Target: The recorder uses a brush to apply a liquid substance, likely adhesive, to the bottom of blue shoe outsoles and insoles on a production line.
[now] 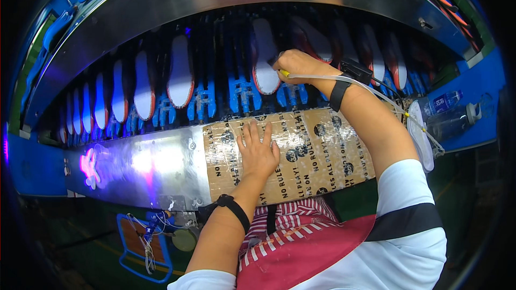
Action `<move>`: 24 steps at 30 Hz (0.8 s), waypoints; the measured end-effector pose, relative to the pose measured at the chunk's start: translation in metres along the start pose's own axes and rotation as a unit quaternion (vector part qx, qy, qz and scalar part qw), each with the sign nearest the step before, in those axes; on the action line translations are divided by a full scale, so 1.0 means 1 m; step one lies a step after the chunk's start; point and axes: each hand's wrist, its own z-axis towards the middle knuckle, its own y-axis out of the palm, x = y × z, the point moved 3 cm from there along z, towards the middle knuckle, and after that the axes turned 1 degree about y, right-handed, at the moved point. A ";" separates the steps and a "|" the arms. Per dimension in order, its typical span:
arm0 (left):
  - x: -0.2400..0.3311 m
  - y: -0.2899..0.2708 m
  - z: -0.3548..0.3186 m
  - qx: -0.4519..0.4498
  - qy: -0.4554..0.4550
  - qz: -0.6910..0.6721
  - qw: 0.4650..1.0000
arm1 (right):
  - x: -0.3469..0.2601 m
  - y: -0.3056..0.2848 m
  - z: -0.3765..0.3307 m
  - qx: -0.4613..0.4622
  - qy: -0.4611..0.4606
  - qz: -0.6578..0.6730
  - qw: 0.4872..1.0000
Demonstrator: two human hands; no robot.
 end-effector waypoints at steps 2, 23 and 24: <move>0.001 0.000 0.000 -0.004 0.001 0.000 1.000 | 0.002 0.001 -0.003 -0.021 -0.010 0.037 0.999; 0.001 -0.001 0.000 -0.006 0.001 0.018 1.000 | -0.022 0.015 -0.083 0.160 0.210 0.751 0.606; 0.001 -0.001 0.001 -0.007 0.002 0.019 1.000 | -0.021 0.017 -0.083 0.166 0.211 0.752 0.602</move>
